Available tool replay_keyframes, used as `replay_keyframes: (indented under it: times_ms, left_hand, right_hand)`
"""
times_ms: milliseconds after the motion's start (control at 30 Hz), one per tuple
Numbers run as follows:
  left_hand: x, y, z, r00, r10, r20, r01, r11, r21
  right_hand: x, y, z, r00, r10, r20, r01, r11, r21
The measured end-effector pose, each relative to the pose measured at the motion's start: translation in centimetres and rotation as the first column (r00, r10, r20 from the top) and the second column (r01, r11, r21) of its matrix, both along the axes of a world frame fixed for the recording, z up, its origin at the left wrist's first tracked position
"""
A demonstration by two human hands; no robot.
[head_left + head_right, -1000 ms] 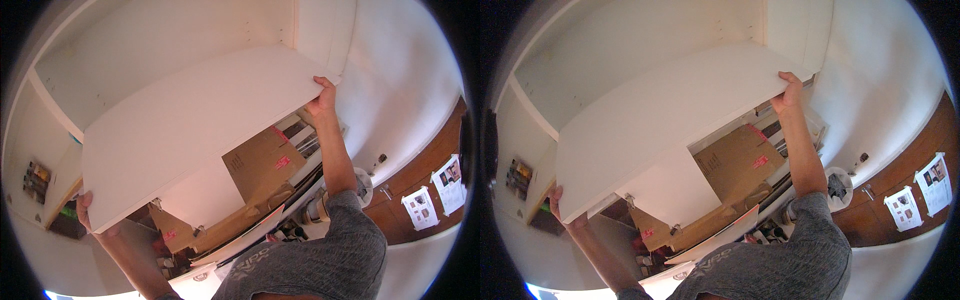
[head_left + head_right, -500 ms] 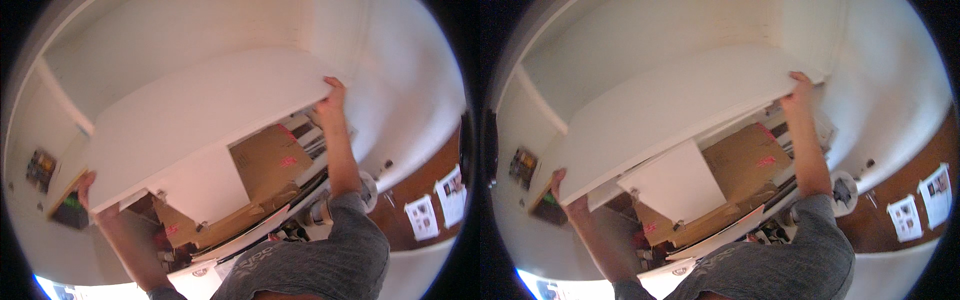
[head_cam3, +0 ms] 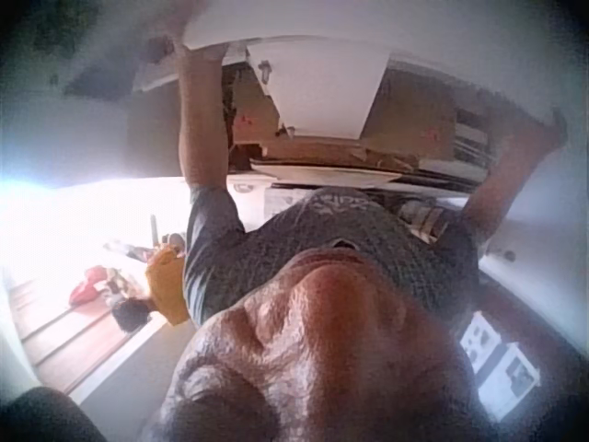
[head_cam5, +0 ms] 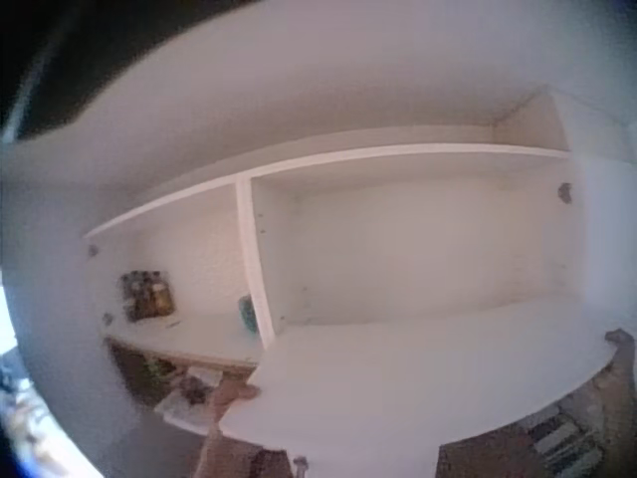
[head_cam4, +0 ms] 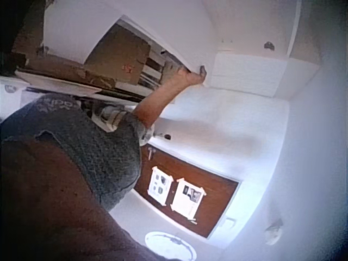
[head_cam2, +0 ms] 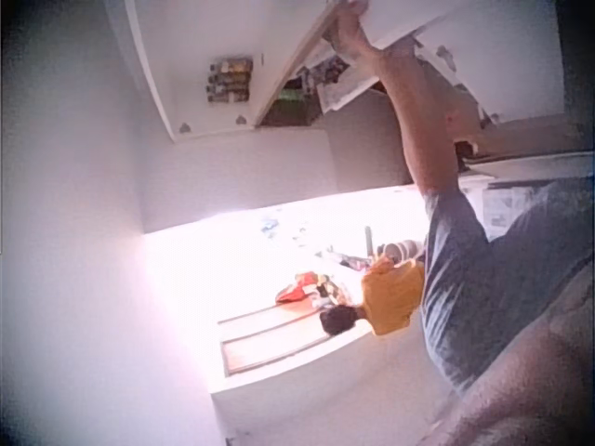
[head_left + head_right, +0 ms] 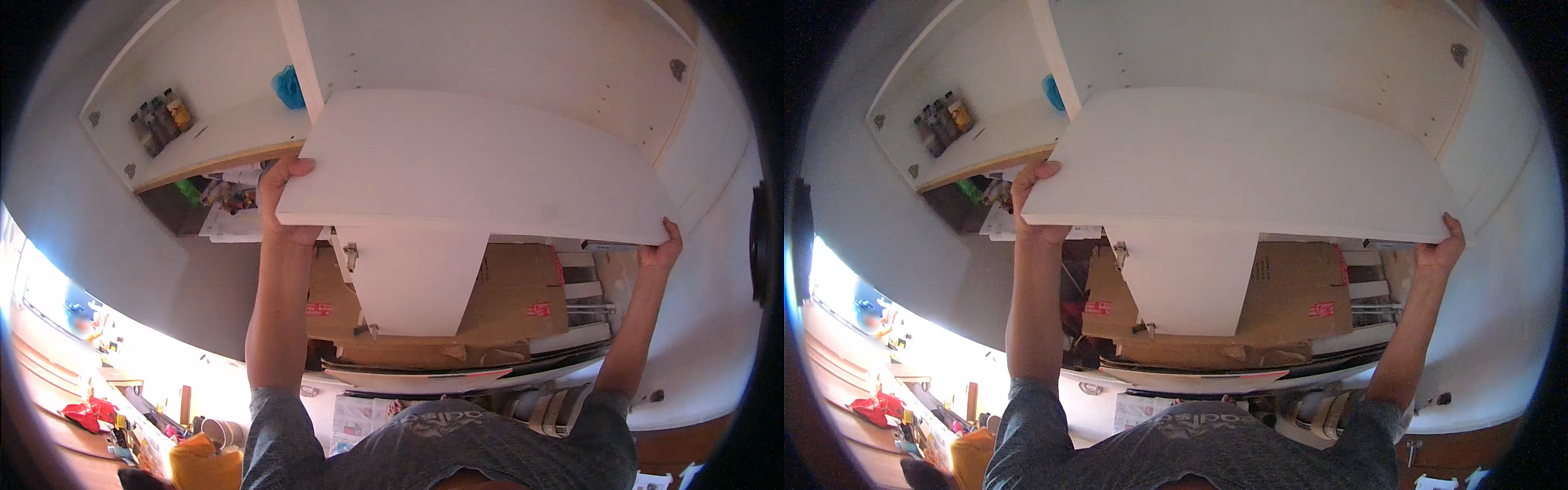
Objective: The person handles white cabinet doors and panels, repeatedly lifting them to fit into an overhead cabinet frame. They align the doors with hinges and adjust their position multiple times. Another person is visible in the background working on the floor.
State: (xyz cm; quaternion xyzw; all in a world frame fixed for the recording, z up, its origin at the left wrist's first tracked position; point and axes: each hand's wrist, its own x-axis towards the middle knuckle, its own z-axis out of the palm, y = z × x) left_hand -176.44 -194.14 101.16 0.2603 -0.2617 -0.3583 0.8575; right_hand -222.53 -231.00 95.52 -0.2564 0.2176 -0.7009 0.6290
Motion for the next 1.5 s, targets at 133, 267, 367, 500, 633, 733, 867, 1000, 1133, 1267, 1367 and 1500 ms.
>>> replay_keyframes:
  times_ms: [133, 267, 367, 500, 633, 733, 867, 1000, 1133, 1267, 1367, 1500]
  left_hand:
    - [0.6, -0.6, -1.3, 0.995, -0.092, -0.047, 0.090, 0.995, -0.044]
    - [1.3, -0.9, -1.6, 0.997, -0.071, -0.008, 0.071, 0.997, -0.034]
    - [1.7, -1.1, -1.6, 1.000, 0.015, 0.024, -0.014, 1.000, -0.019]
    - [2.6, -1.4, -1.5, 1.000, 0.000, -0.009, 0.000, 0.998, 0.056]
    - [2.1, -0.7, -0.8, 1.000, 0.010, -0.023, -0.008, 0.998, 0.069]
    - [0.7, -0.4, -0.2, 0.999, 0.046, -0.028, -0.045, 0.998, 0.043]
    - [-3.7, 1.6, 1.0, 0.989, 0.148, -0.030, -0.145, 0.987, 0.075]
    - [-5.0, 5.5, -1.4, 0.950, 0.284, 0.127, -0.307, 0.922, 0.236]
    - [-6.6, 10.4, -6.4, 0.981, 0.167, 0.094, -0.183, 0.964, 0.194]
    - [-8.6, 14.1, -12.3, 0.995, -0.017, 0.098, -0.012, 0.959, 0.285]
    - [-10.8, 15.6, -18.4, 0.975, 0.121, -0.186, -0.016, 0.873, 0.487]
    - [-13.9, 18.2, -31.2, 0.778, 0.534, -0.332, -0.288, 0.772, 0.566]
  right_hand:
    - [1.0, 1.1, 0.2, 0.999, -0.010, 0.040, 0.008, 0.999, 0.052]
    - [1.5, 0.9, -0.1, 0.998, -0.067, 0.021, 0.067, 0.998, -0.007]
    - [0.2, -0.8, -0.2, 0.999, -0.026, 0.028, 0.026, 1.000, -0.010]
    - [-0.4, -1.5, 0.4, 0.999, -0.037, -0.011, 0.037, 0.998, -0.043]
    - [1.4, -0.6, 1.0, 0.996, -0.087, -0.014, 0.088, 0.994, 0.069]
    - [0.5, -0.2, 1.1, 0.994, -0.101, -0.033, 0.103, 0.993, 0.053]
    - [-4.5, -0.7, -0.5, 1.000, -0.017, -0.008, 0.017, 1.000, -0.015]
    - [-6.2, 3.7, -1.0, 0.999, -0.038, -0.019, 0.039, 0.998, 0.046]
    - [-6.0, 10.5, -0.7, 0.980, -0.174, -0.096, 0.183, 0.978, 0.102]
    - [-5.5, 13.8, -3.3, 0.972, -0.225, -0.069, 0.228, 0.972, 0.054]
    - [-5.1, 15.5, -5.0, 0.996, -0.082, -0.039, 0.081, 0.997, -0.005]
    - [-3.9, 16.0, -8.5, 0.969, 0.234, -0.083, -0.243, 0.962, -0.128]
